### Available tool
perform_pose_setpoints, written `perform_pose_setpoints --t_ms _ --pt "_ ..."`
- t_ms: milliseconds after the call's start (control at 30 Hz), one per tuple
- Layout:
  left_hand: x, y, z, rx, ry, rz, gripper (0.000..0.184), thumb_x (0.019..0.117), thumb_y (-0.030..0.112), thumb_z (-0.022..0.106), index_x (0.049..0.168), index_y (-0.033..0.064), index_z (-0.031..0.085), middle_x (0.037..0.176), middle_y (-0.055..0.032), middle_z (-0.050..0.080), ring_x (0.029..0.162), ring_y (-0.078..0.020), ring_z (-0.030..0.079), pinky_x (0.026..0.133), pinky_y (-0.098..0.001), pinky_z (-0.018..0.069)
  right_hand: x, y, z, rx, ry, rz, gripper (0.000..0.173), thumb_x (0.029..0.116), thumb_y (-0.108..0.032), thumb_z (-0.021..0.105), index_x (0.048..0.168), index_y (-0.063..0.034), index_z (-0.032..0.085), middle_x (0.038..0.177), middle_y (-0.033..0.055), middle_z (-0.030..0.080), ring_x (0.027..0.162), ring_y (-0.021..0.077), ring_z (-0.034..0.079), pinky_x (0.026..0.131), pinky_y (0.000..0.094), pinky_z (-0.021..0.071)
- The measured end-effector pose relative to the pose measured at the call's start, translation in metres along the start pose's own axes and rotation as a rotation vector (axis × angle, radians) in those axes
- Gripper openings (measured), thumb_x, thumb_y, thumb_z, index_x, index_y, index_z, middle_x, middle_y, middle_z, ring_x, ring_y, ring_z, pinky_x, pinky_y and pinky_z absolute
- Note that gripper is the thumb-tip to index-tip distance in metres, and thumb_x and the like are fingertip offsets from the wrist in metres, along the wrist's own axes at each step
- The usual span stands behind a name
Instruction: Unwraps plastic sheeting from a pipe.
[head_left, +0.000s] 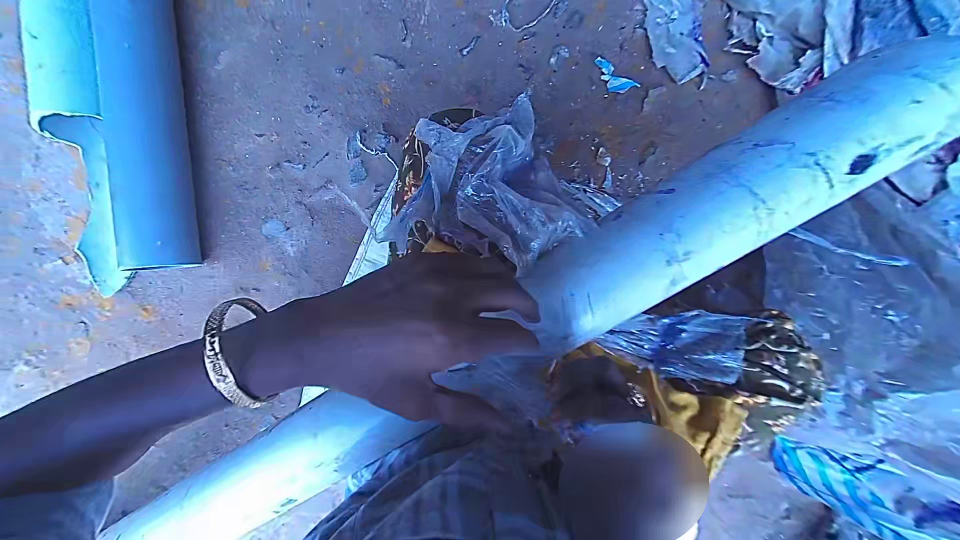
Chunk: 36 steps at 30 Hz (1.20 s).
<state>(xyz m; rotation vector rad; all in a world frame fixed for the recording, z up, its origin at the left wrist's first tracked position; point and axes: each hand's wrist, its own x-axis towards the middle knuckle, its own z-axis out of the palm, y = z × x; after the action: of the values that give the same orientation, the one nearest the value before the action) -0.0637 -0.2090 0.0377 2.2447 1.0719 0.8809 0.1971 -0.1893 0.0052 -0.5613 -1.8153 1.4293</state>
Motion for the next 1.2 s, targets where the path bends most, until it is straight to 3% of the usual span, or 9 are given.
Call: perform_pose_setpoints --t_ms 100,233,333,467,600,867,967,1067,1200 --pt "-0.016 0.01 0.037 0.236 -0.096 -0.03 0.027 0.0984 0.036 0.06 0.101 0.0123 0.072 0.119 -0.0156 0.066 0.117 -0.0318 0.064 0.111 -0.0482 0.0434 0.007 -0.001 0.004 -0.002 -0.026 -0.019 0.024 0.1095 -0.026 0.048 0.099 -0.0125 0.064 0.108 -0.0053 0.062 0.11 -0.0022 0.058 0.097 0.0137 0.0471" --pt "-0.022 0.009 0.053 0.175 0.085 -0.061 0.024 0.1046 0.014 0.05 0.089 0.0051 0.067 0.106 -0.0171 0.071 0.1 -0.0264 0.069 0.088 -0.0335 0.0555 0.003 -0.008 0.007 -0.031 -0.071 0.073 0.027 0.111 -0.033 0.042 0.102 -0.0141 0.059 0.127 -0.0037 0.064 0.127 0.0041 0.057 0.107 0.0232 0.0485" --pt "-0.026 0.009 0.057 0.143 0.139 -0.078 0.024 0.1061 0.012 0.05 0.092 0.0033 0.067 0.106 -0.0176 0.072 0.102 -0.0251 0.071 0.086 -0.0307 0.0565 -0.001 -0.014 0.007 -0.087 -0.12 0.165 0.034 0.1116 -0.036 0.037 0.1 -0.0088 0.053 0.113 0.0 0.064 0.109 -0.0044 0.06 0.094 0.0139 0.0498" --pt "-0.03 0.01 0.062 0.314 0.212 -0.059 0.018 0.1056 0.012 0.052 0.093 0.0089 0.064 0.111 -0.0121 0.071 0.125 -0.023 0.063 0.122 -0.046 0.0303 -0.001 -0.012 0.004 -0.047 -0.157 0.209 0.022 0.1087 -0.032 0.049 0.109 -0.0097 0.054 0.106 -0.0057 0.064 0.102 -0.0118 0.059 0.089 0.0071 0.0483" --pt "-0.042 0.004 0.065 0.353 0.32 -0.178 0.019 0.1059 0.015 0.052 0.091 0.0115 0.063 0.112 -0.0086 0.067 0.132 -0.0184 0.055 0.126 -0.0506 0.014 -0.004 -0.011 0.004 -0.075 -0.144 0.213 0.02 0.098 -0.009 0.063 0.112 -0.0058 0.049 0.101 -0.0022 0.063 0.095 -0.0107 0.059 0.087 0.0075 0.0492" --pt "-0.055 -0.009 0.055 0.061 0.549 -0.555 0.021 0.0934 0.012 0.065 0.074 0.0064 0.066 0.12 -0.0088 0.067 0.14 -0.0155 0.048 0.127 -0.0591 0.0053 -0.024 -0.005 -0.014 0.059 -0.173 0.255 0.011 0.1022 -0.018 0.061 0.11 -0.0143 0.054 0.103 -0.0049 0.065 0.1 -0.0036 0.064 0.092 0.0153 0.0528" --pt "-0.06 -0.029 0.042 0.153 0.675 -0.633 0.018 0.0931 0.007 0.062 0.076 0.002 0.063 0.118 -0.0139 0.066 0.134 -0.0214 0.053 0.126 -0.0563 0.0119 -0.028 -0.008 -0.021 0.082 -0.193 0.235 0.01 0.102 -0.013 0.061 0.109 -0.0129 0.054 0.101 -0.0022 0.064 0.1 -0.0004 0.064 0.094 0.0176 0.0523" --pt "-0.098 -0.077 -0.012 0.373 0.746 -0.807 0.024 0.1006 0.011 0.058 0.095 -0.0121 0.062 0.117 -0.029 0.065 0.12 -0.0326 0.058 0.109 -0.0464 0.0355 -0.036 -0.01 -0.031 0.079 -0.198 0.29 0.011 0.1011 -0.014 0.062 0.11 -0.0133 0.056 0.099 -0.0041 0.065 0.097 -0.0033 0.063 0.09 0.0152 0.0527" --pt "-0.115 -0.08 -0.065 0.405 0.582 -0.889 0.034 0.0993 0.02 0.065 0.105 -0.0135 0.067 0.106 -0.0272 0.069 0.098 -0.0205 0.066 0.095 -0.039 0.0496 -0.038 -0.009 -0.037 0.044 -0.209 0.333 0.007 0.103 -0.014 0.06 0.109 -0.0109 0.058 0.103 -0.0047 0.068 0.103 -0.0052 0.063 0.094 0.0157 0.0523"
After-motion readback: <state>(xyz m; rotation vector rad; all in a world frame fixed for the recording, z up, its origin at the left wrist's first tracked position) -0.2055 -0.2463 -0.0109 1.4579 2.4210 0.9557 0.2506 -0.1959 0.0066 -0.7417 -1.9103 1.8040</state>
